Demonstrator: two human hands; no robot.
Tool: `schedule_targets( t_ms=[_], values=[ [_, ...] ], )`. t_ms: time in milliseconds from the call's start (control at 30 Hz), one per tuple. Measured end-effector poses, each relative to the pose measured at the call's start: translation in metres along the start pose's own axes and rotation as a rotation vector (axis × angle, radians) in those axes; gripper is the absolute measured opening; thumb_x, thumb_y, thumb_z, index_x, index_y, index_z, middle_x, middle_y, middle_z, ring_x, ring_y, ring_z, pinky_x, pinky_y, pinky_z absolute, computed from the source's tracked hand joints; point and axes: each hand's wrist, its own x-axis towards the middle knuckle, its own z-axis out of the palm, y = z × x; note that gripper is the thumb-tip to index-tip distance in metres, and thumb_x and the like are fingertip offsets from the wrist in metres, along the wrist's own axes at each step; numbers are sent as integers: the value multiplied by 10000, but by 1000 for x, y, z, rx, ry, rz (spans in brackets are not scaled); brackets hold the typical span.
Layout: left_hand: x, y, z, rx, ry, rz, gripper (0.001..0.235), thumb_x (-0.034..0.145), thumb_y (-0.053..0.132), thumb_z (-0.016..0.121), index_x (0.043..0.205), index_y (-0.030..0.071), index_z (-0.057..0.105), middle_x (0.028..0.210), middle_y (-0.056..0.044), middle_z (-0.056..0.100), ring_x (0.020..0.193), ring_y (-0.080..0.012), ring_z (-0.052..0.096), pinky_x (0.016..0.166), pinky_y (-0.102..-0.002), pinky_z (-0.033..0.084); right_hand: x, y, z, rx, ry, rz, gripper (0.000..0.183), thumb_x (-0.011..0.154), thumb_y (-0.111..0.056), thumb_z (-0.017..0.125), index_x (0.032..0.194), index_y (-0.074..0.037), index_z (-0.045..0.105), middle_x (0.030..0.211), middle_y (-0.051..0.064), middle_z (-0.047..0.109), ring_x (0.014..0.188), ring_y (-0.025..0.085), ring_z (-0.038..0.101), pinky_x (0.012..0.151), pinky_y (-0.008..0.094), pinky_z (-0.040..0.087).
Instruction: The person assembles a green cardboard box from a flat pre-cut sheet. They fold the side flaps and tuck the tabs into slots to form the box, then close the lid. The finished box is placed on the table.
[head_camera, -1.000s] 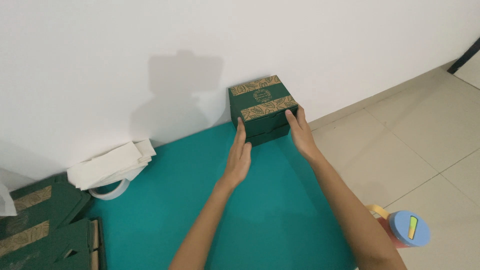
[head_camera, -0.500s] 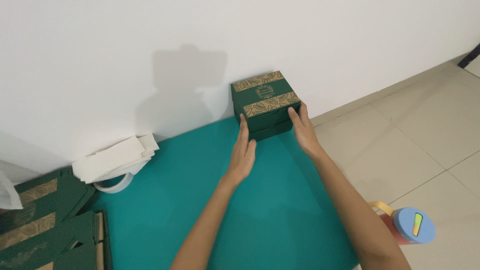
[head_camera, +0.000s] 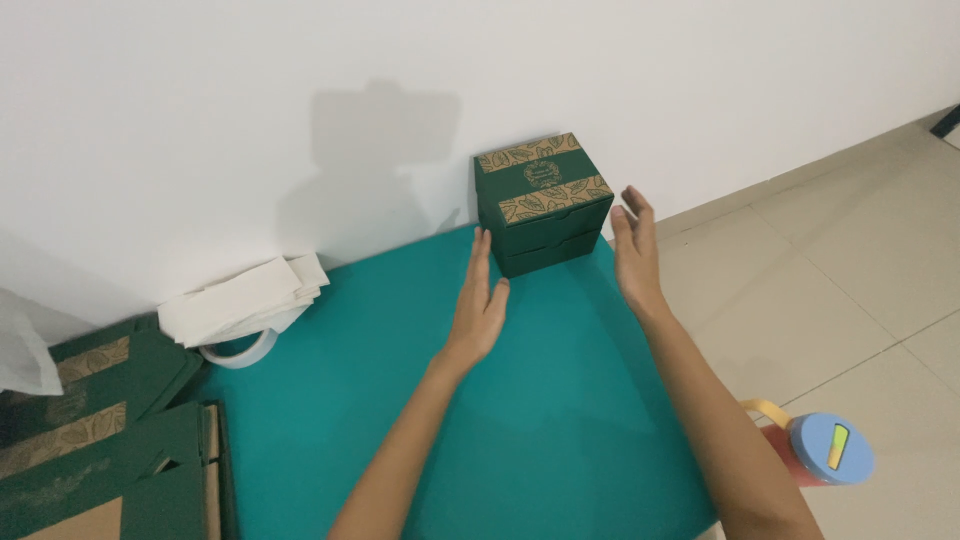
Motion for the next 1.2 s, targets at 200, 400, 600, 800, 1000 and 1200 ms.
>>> schedule_targets(
  t_ms=[200, 400, 600, 800, 1000, 1200],
  values=[
    [-67, 39, -49, 253, 3, 140, 601, 969, 36, 486, 1529, 50, 267, 1594, -263, 105, 1447, -509, 115, 1131, -630, 278, -35, 13, -3, 31, 212, -396, 141, 1122, -178, 411, 1180, -79, 492, 1141, 94, 538, 1156, 267, 554, 1046, 445, 388],
    [-183, 55, -93, 431, 25, 218, 438, 1007, 122, 461, 1434, 39, 416, 1600, -223, 229, 1510, -437, 218, 1196, -531, 283, -103, 4, 17, 21, -179, -572, 157, 1150, -103, 499, 1170, 9, 609, 1156, 161, 587, 1113, 277, 557, 1009, 401, 444],
    [-313, 74, -167, 613, 139, 69, 317, 1040, 149, 483, 1352, 103, 519, 1511, -150, 398, 1445, -393, 358, 1135, -596, 345, -179, -16, 27, -162, -505, -363, 130, 1025, -39, 599, 1095, 32, 682, 1112, 186, 672, 1029, 272, 615, 965, 406, 474],
    [-405, 74, -246, 790, 50, -297, 472, 922, 278, 662, 1377, 250, 541, 1507, -128, 391, 1416, -358, 327, 1105, -585, 307, -230, -28, 43, -259, -783, -91, 130, 875, -83, 674, 946, -91, 782, 997, 61, 761, 925, 165, 694, 903, 316, 520],
    [-418, 72, -260, 768, -91, -378, 650, 791, 292, 811, 1391, 288, 562, 1595, -164, 219, 1489, -364, 144, 1140, -581, 184, -250, -26, 46, -379, -798, -45, 159, 805, -71, 750, 922, -147, 825, 968, 10, 794, 883, 123, 729, 884, 259, 533],
    [-407, 67, -261, 737, -91, -304, 581, 779, 180, 819, 1316, 252, 608, 1572, -181, 246, 1459, -416, 187, 1144, -599, 220, -254, -4, 47, -263, -778, -245, 133, 748, -62, 772, 859, -125, 811, 890, 8, 791, 822, 105, 730, 879, 225, 537]
  ],
)
